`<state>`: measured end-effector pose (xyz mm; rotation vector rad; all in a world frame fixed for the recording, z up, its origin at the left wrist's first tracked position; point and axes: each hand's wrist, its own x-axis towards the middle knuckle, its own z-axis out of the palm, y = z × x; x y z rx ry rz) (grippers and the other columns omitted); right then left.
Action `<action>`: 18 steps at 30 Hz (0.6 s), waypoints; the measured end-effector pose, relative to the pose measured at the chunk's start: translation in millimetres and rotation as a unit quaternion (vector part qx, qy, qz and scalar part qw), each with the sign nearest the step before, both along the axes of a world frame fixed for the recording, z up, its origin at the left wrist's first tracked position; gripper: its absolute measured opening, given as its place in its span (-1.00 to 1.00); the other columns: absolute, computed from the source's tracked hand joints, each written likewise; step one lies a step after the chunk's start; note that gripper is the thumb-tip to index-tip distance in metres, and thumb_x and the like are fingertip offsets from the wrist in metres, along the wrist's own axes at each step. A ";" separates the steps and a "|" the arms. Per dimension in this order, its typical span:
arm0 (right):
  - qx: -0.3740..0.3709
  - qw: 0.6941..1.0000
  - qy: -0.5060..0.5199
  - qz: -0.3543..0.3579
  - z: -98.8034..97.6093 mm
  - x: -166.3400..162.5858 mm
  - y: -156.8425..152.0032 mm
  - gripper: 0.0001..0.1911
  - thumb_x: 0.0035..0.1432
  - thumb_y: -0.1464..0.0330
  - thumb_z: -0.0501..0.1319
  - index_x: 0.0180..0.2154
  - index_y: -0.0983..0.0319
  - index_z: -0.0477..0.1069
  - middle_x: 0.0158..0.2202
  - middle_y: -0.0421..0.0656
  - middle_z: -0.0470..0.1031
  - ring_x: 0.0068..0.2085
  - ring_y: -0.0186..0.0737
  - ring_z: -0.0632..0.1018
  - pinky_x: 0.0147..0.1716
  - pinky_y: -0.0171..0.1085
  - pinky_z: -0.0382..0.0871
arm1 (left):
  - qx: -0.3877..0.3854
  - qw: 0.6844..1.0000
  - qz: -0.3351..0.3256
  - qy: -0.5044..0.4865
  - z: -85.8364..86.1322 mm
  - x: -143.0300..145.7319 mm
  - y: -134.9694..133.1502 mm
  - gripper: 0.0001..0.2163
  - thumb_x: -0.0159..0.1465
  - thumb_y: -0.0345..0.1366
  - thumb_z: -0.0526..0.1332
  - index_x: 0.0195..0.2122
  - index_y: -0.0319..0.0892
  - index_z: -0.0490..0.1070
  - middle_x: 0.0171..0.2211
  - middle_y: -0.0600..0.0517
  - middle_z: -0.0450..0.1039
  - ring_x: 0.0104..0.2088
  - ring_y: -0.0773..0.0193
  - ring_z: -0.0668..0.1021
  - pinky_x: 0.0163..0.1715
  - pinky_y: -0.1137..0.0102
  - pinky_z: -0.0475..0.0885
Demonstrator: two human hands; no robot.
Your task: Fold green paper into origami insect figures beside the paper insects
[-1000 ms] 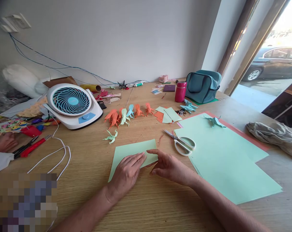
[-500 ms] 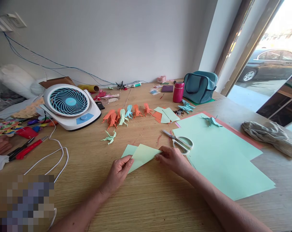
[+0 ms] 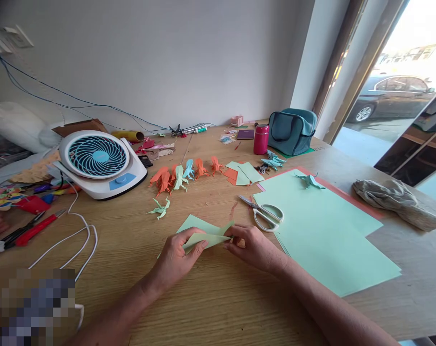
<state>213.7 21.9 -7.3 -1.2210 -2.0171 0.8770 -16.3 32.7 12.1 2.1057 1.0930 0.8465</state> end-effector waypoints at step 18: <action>-0.029 0.998 -0.017 -0.056 -16.9 14.7 13.1 -0.78 0.13 0.26 0.26 -0.17 0.16 0.52 -0.49 -0.21 0.51 -0.45 -0.25 0.48 -0.43 -0.28 0.39 | -0.071 0.991 -0.099 0.054 -25.0 0.2 28.2 -0.83 0.17 -0.40 0.15 -0.56 -0.20 0.27 -0.62 0.19 0.12 -0.55 0.42 0.22 -0.54 0.49 0.09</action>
